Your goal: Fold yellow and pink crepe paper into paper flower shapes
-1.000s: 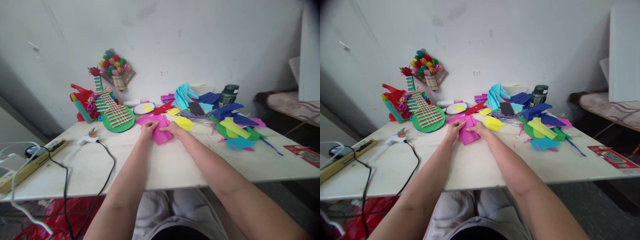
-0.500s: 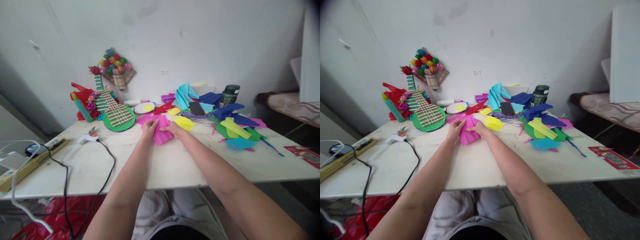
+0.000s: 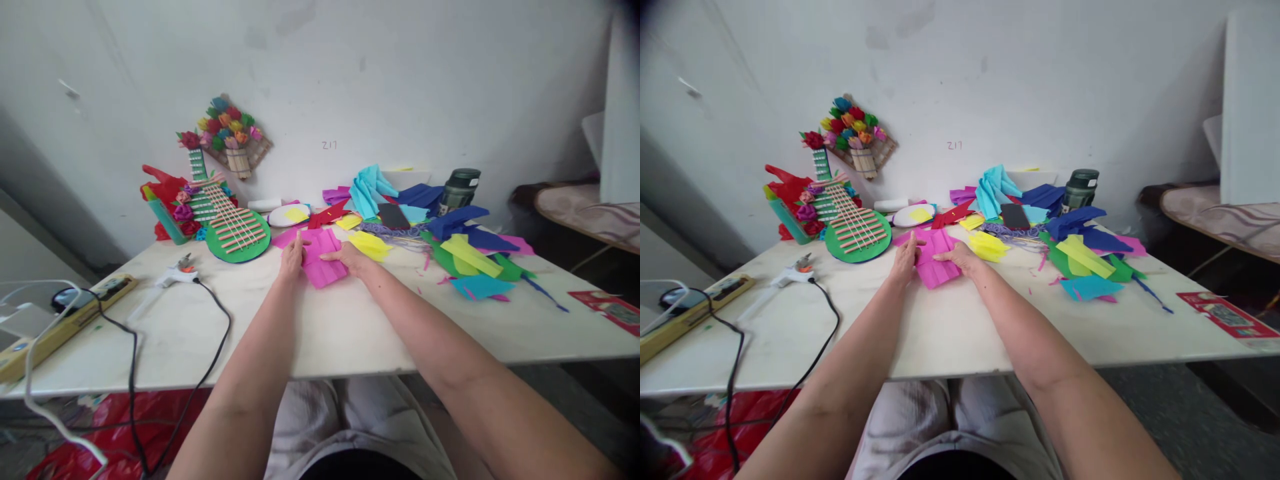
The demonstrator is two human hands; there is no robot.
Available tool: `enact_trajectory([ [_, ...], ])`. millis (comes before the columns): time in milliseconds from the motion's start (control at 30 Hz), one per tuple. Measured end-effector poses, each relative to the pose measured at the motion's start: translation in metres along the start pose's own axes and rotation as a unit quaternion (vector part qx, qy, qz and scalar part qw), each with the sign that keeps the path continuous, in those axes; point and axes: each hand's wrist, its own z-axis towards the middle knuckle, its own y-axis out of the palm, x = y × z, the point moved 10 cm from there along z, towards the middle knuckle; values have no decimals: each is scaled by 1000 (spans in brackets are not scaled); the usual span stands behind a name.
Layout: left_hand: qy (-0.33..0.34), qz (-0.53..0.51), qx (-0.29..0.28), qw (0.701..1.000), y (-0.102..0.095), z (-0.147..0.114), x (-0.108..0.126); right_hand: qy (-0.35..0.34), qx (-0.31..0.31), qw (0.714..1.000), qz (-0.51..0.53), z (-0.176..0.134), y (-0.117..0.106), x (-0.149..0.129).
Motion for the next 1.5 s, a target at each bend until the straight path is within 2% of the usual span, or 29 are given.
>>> enact_trajectory([
  [100,-54,-24,-46,997,6,-3,-9,0,0,1000,2,-1,0,-1],
  [200,-59,-14,-93,994,16,-8,-8,1,2,1000,6,-2,0,-2],
  [333,-22,26,-97,995,19,-11,2,4,-2,1000,7,0,-1,0],
  [467,-21,35,-120,992,23,-13,4,3,2,1000,9,2,-3,1],
  [667,-108,-37,-157,981,22,-19,-7,-7,3,1000,-14,1,-6,-1],
  [867,-126,-34,-214,968,24,-22,-14,-33,-5,999,-10,2,-6,-4],
  [1133,-91,-10,-218,972,23,-18,-15,-53,10,998,-41,0,-8,-8],
  [1333,-85,-4,-220,972,22,-16,-16,-47,49,994,-81,1,-14,-8],
  [1500,-86,-6,-220,972,22,-16,-17,-44,49,994,-89,3,-16,-6],
])
